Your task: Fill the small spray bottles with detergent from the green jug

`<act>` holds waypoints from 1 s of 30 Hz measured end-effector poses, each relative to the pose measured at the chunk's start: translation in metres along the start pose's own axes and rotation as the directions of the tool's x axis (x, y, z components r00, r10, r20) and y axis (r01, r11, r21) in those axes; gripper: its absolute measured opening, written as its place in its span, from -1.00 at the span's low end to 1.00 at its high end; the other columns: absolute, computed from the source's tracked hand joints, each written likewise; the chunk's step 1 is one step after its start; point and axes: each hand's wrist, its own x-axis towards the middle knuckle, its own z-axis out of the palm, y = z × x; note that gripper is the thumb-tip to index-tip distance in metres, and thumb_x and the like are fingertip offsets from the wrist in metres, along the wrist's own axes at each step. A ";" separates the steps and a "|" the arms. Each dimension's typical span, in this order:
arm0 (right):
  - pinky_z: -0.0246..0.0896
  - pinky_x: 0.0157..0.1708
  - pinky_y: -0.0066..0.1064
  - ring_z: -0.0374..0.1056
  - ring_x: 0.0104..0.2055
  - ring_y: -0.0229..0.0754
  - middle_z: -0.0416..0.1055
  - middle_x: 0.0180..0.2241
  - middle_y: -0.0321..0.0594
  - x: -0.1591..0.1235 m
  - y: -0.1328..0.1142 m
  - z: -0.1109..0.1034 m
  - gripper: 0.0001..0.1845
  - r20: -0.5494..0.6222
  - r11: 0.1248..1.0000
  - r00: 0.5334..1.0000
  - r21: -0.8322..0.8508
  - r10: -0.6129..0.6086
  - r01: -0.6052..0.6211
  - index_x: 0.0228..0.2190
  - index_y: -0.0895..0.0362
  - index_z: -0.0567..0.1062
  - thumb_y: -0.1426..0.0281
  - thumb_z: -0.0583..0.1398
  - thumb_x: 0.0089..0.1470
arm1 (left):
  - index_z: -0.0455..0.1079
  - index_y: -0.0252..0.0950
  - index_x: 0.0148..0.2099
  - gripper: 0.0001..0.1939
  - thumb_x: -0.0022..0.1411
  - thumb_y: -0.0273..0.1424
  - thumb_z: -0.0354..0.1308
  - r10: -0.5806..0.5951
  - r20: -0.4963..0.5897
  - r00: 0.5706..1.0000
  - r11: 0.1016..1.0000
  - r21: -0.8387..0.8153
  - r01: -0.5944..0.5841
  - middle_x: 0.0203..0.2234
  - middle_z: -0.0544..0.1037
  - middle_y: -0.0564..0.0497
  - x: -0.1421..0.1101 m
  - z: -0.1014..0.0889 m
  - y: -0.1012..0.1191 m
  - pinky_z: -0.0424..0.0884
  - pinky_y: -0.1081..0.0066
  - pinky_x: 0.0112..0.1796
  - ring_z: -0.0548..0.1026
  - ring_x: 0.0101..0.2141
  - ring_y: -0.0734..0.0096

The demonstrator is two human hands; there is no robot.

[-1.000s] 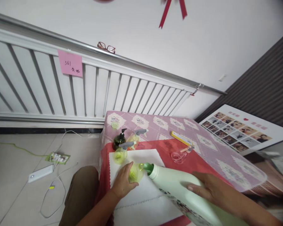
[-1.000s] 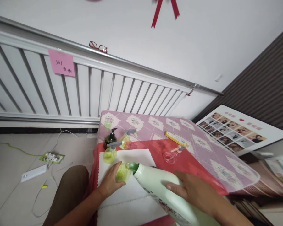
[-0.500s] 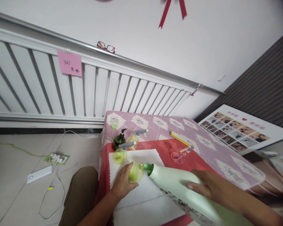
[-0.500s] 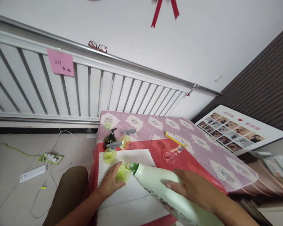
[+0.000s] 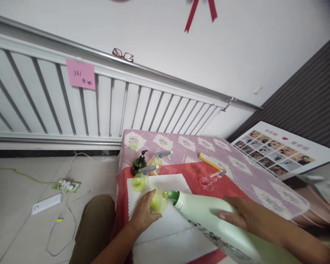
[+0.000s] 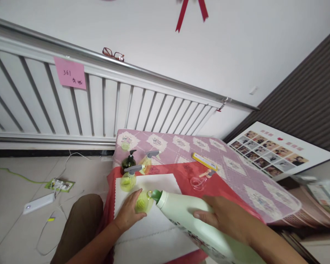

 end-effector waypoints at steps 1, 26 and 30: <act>0.29 -0.30 -0.24 0.43 -0.28 0.02 0.51 -0.31 -0.10 0.000 -0.001 -0.001 -0.43 0.002 1.000 1.000 -0.008 0.002 -0.002 -0.35 0.09 0.47 -0.13 0.00 0.07 | 0.03 -0.25 0.29 -0.07 -0.12 -0.42 0.32 0.001 -0.001 1.000 1.000 0.002 -0.001 0.20 0.25 -0.17 0.000 0.000 0.000 0.13 0.05 0.19 0.21 0.19 0.06; 0.29 -0.34 -0.30 0.44 -0.30 -0.03 0.52 -0.32 -0.18 0.002 0.000 -0.004 -0.47 0.025 1.000 1.000 -0.008 -0.014 0.015 -0.34 0.07 0.44 -0.12 0.02 0.08 | 0.03 -0.23 0.29 -0.07 -0.13 -0.39 0.32 -0.022 0.016 1.000 0.999 -0.025 0.022 0.21 0.25 -0.12 0.000 -0.001 -0.001 0.12 0.09 0.20 0.20 0.20 0.09; 0.29 -0.35 -0.31 0.45 -0.30 -0.03 0.53 -0.33 -0.18 0.003 0.000 -0.005 -0.48 0.027 1.000 1.000 -0.003 -0.015 0.015 -0.35 0.06 0.44 -0.12 0.03 0.07 | 0.04 -0.25 0.29 -0.07 -0.13 -0.41 0.32 -0.023 0.012 1.000 0.999 -0.022 0.024 0.21 0.25 -0.14 0.000 -0.001 0.000 0.12 0.09 0.21 0.20 0.19 0.09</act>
